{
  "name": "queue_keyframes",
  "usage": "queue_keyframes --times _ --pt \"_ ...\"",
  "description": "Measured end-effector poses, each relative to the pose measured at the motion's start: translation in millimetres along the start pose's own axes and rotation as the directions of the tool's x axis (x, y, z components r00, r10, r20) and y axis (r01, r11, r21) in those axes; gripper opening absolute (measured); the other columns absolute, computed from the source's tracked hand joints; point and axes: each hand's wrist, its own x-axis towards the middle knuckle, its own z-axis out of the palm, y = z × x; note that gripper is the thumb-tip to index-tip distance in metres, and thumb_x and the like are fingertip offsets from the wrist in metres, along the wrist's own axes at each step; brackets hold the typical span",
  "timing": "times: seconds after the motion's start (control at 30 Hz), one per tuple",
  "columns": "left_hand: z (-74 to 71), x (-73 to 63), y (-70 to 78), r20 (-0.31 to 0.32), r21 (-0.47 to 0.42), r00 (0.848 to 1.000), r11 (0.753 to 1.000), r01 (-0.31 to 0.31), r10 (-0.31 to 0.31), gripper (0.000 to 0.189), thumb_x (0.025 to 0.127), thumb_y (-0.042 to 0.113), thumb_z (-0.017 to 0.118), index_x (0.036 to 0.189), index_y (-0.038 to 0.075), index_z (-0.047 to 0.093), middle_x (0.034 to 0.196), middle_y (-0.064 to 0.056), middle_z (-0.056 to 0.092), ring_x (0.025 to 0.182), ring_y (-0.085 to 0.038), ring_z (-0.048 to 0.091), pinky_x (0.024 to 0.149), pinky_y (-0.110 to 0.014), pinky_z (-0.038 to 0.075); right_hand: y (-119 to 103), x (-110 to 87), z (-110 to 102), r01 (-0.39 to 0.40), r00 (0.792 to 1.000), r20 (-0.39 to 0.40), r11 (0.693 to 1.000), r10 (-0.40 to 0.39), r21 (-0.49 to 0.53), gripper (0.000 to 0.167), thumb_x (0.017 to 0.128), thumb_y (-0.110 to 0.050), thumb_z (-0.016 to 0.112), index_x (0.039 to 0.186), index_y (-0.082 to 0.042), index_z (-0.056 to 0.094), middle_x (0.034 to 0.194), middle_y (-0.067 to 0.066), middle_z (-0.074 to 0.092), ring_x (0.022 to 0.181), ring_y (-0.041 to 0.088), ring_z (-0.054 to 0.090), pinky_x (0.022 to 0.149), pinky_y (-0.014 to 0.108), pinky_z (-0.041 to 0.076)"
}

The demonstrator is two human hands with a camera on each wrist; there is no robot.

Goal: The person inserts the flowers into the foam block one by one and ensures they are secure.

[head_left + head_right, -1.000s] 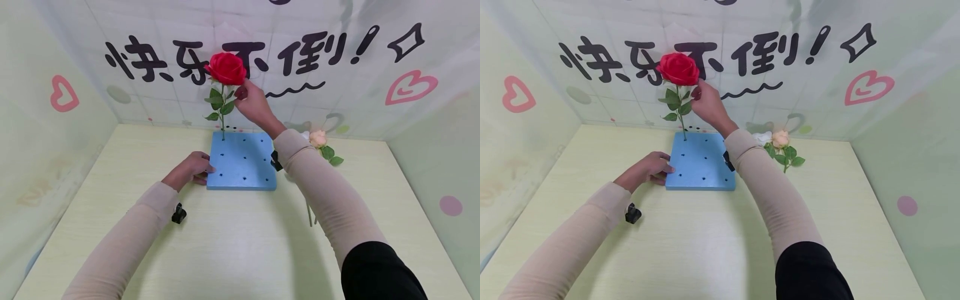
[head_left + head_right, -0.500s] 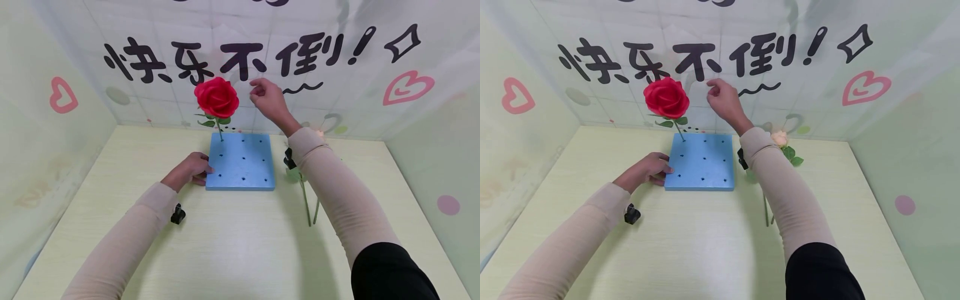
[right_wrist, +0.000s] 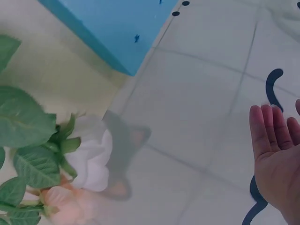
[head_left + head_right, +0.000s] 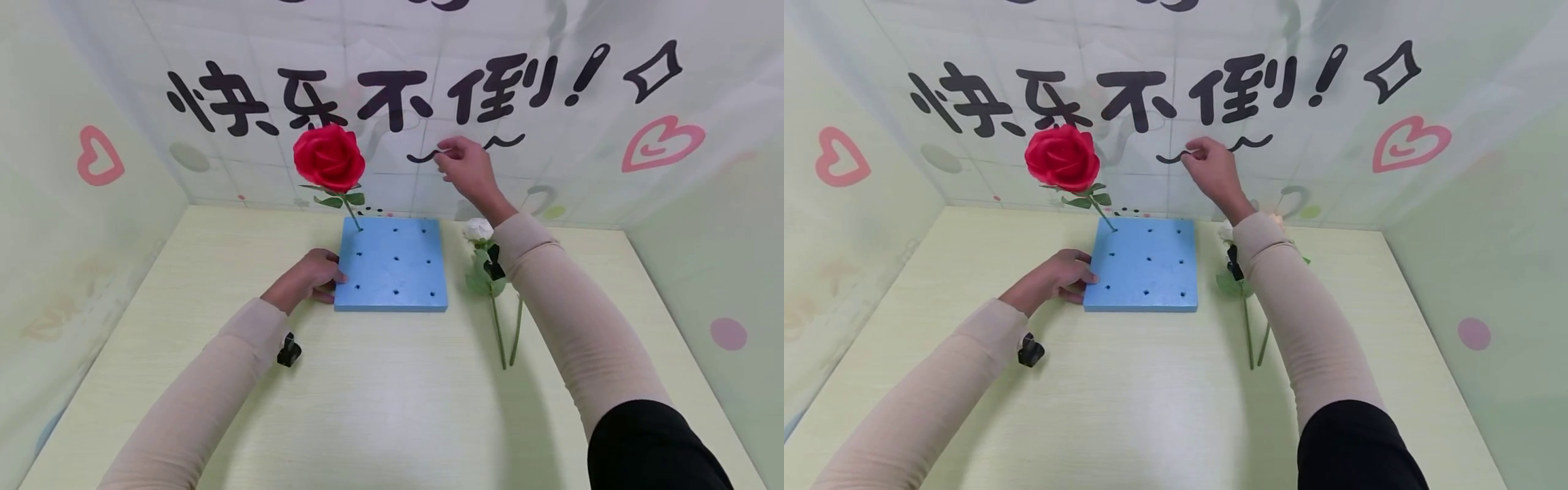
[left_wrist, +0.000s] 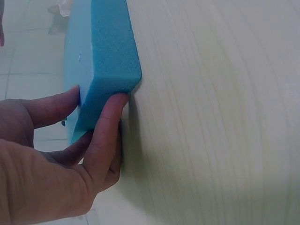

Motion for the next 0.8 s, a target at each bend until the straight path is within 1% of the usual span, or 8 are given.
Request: queue_keyframes --times 0.1,0.2,0.3,0.43,0.5,0.67,0.8 --pt "-0.4 -2.1 0.9 0.003 0.002 1.0 1.0 0.005 -0.005 0.062 0.093 0.003 0.06 0.148 -0.001 0.031 0.122 -0.022 0.05 0.102 -0.031 0.057 0.073 -0.039 0.06 6 -1.8 -8 -0.044 0.999 -0.007 0.999 0.044 0.023 0.032 0.095 -0.017 0.06 0.124 -0.004 0.062 0.111 0.015 0.067 0.089 0.017 0.064 0.076 0.026 0.057" --pt "-0.3 -3.5 2.0 -0.002 0.004 1.0 1.0 0.008 -0.008 0.061 0.093 0.004 0.06 0.147 -0.001 0.031 0.12 -0.021 0.051 0.1 -0.03 0.058 0.072 -0.038 0.06 12 -3.8 -16 -0.087 0.996 -0.016 0.996 0.088 0.036 0.033 0.095 -0.018 0.06 0.124 -0.004 0.062 0.111 0.012 0.066 0.09 0.017 0.063 0.077 0.027 0.058" --pt "-0.7 -3.5 2.3 -0.006 0.013 1.0 1.0 0.014 -0.014 0.06 0.094 0.005 0.059 0.146 -0.001 0.032 0.118 -0.021 0.052 0.099 -0.029 0.058 0.072 -0.038 0.06 17 -5.8 -24 -0.133 0.991 -0.028 0.99 0.135 0.055 0.034 0.095 -0.02 0.06 0.124 -0.004 0.062 0.111 0.01 0.066 0.093 0.021 0.064 0.076 0.028 0.058" --pt "-1.4 -1.6 1.4 -0.005 0.035 1.0 0.999 0.023 -0.023 0.059 0.094 0.007 0.06 0.146 0.001 0.034 0.12 -0.02 0.052 0.101 -0.03 0.058 0.073 -0.037 0.06 25 -8.7 -35 -0.191 0.98 -0.043 0.977 0.195 0.09 0.035 0.094 -0.022 0.062 0.124 -0.004 0.062 0.115 0.015 0.065 0.098 0.027 0.064 0.071 0.025 0.058" --pt "-1.6 -0.9 1.3 -0.007 0.042 1.0 0.999 0.026 -0.026 0.059 0.094 0.008 0.061 0.146 0.001 0.034 0.121 -0.02 0.052 0.101 -0.031 0.058 0.073 -0.037 0.06 29 -10.5 -42 -0.212 0.975 -0.049 0.972 0.218 0.103 0.036 0.094 -0.022 0.062 0.124 -0.002 0.061 0.116 0.017 0.064 0.097 0.027 0.065 0.069 0.024 0.057" --pt "-1.1 -1.7 2.5 -0.001 0.039 1.0 0.999 0.025 -0.025 0.059 0.094 0.007 0.06 0.146 0.0 0.033 0.122 -0.021 0.051 0.1 -0.031 0.058 0.072 -0.037 0.06 40 -15.0 -57 -0.252 0.964 -0.062 0.961 0.26 0.114 0.038 0.094 -0.022 0.06 0.124 0.001 0.06 0.114 0.016 0.064 0.092 0.021 0.066 0.067 0.022 0.057" --pt "-0.6 -4.7 4.1 0.0 0.038 1.0 0.999 0.023 -0.023 0.058 0.095 0.007 0.059 0.146 0.0 0.034 0.123 -0.021 0.051 0.101 -0.031 0.057 0.073 -0.038 0.06 47 -18.9 -69 -0.296 0.951 -0.062 0.95 0.303 0.103 0.04 0.095 -0.024 0.058 0.126 0.001 0.059 0.118 0.017 0.062 0.095 0.021 0.066 0.066 0.021 0.057"
